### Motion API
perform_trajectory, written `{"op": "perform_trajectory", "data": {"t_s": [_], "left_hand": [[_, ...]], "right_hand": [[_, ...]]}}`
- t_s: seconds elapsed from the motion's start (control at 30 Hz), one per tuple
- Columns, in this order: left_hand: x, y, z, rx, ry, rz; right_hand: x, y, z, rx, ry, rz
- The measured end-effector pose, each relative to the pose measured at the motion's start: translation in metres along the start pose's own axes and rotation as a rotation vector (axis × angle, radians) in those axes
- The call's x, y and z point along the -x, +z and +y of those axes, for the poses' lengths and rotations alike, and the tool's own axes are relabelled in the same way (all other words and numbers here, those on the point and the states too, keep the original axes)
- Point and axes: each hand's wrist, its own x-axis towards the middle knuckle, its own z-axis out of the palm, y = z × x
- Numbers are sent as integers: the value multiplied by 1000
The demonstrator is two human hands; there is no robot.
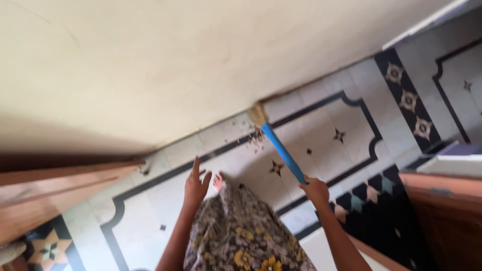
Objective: The person sweeps debris across the floor using a broom and opens a wooden door to continue sweeping into the next area.
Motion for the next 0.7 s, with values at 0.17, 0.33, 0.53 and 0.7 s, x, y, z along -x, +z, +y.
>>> {"op": "perform_trajectory", "data": {"t_s": [0.17,0.33,0.53,0.7], "left_hand": [[-28,7,47,6,2,-39],[-12,16,68,5,57,65],[44,66,65,103,-47,158],[100,112,68,105,-98,123]], "right_hand": [[53,-6,30,-72,90,-212],[104,-35,72,-235,241,-282],[143,-85,179,92,400,-42],[128,-58,276,-125,437,-122]]}}
